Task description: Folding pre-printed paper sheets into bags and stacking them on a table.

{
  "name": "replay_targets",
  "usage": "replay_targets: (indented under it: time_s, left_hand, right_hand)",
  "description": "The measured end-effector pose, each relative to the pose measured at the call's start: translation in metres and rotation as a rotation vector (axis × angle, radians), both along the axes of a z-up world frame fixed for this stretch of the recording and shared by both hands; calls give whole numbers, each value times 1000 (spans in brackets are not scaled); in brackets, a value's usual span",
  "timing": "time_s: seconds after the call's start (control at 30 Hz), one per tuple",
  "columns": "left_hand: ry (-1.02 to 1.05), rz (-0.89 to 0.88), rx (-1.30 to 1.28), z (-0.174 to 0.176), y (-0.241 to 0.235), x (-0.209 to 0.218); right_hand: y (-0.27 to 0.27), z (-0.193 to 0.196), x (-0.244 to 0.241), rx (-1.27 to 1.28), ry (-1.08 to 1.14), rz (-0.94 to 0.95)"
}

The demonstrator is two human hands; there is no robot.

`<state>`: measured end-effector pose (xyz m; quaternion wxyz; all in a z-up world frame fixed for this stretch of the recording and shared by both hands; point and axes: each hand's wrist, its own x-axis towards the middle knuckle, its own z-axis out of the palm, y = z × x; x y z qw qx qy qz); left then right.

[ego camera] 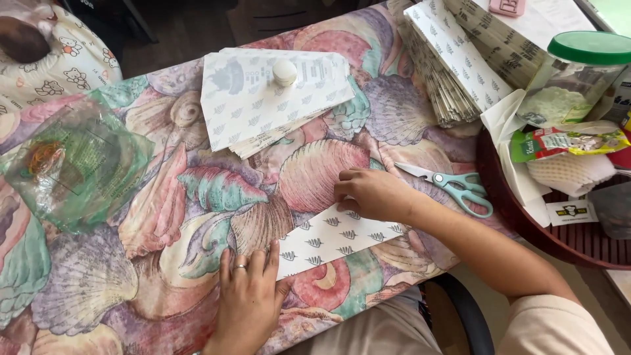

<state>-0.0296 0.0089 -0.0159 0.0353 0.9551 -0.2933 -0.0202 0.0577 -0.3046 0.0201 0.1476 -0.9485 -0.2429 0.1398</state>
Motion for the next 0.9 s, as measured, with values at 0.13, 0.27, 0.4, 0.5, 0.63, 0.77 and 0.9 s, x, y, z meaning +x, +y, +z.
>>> replay_targets:
  time_s: [0.13,0.27,0.4,0.5,0.63,0.77,0.9]
  left_hand:
    - [12,10,22,3,-3,2]
    - [-47,-7,67,-12,-2,-1]
    - [-224,-67,42,-15,-2,-4]
    - [-110,-43,13,-12,0,-2]
    - [-311,-79,-63,-6,-1,-5]
    - [-487,-205,-265,3,-5,-10]
    - [-346,-157,-198,-14,0,-2]
  right_hand:
    - [3,-3,2,-13,12,-37]
    - [16,3,-12,-152,9,-48]
    - [16,-4,-12,-171,-78,-10]
    - [14,-3,-10,-107,-43,-29]
    - [9,26,-4,30,-32,-56]
    - [-22,83,28,240,-7,-460]
    - [-122,69,85,425,-424,-562]
